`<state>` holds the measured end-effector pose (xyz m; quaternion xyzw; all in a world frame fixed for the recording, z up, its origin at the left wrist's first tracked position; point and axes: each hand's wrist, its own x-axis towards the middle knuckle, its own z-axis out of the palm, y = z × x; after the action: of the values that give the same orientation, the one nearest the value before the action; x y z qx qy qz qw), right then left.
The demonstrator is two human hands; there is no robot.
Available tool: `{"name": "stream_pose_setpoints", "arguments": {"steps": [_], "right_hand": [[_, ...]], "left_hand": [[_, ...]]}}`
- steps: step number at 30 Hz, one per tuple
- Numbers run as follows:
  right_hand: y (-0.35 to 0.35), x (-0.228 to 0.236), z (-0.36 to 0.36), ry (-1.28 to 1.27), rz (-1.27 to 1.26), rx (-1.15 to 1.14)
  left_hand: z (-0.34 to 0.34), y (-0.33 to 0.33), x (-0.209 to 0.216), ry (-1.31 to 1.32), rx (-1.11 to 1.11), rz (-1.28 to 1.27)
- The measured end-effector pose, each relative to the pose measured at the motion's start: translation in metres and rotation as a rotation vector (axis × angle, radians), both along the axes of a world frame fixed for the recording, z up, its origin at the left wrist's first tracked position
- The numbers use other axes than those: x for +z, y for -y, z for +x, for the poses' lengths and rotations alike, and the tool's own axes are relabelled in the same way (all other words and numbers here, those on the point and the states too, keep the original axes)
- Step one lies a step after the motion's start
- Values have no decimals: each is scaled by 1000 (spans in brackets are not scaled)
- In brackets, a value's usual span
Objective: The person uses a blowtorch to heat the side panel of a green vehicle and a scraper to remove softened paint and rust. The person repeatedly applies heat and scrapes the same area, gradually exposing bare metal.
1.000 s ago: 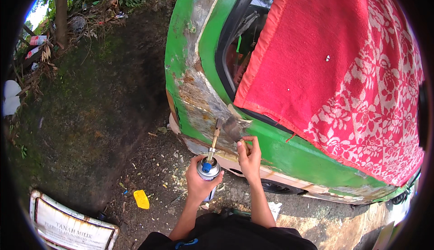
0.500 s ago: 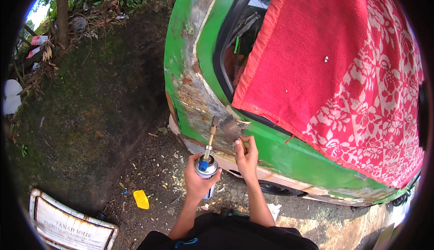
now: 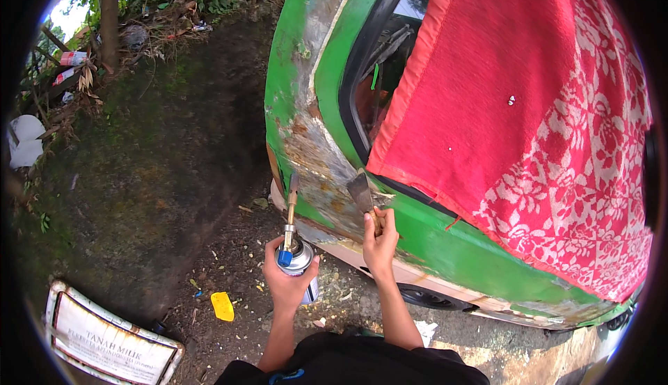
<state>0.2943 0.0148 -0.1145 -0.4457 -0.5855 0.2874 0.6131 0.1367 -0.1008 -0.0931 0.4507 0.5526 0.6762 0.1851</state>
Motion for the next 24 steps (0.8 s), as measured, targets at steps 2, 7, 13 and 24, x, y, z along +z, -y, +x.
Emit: {"name": "stream_pose_setpoints", "arguments": {"steps": [2,7,13,24], "right_hand": [[-3,2,-6,-4,26,-16],[-7,0,-15,-38,33,-39],[8,-6,-11,22,59,-115],[13,18,-25,-48,-3,-75]], "left_hand": [[-4,4,-4,-10,37,-12],[-8,12,-2,25,66,-29],[-11,14,-10,-51,101,-3],[-6,23,-8,-14,43,-89]]}}
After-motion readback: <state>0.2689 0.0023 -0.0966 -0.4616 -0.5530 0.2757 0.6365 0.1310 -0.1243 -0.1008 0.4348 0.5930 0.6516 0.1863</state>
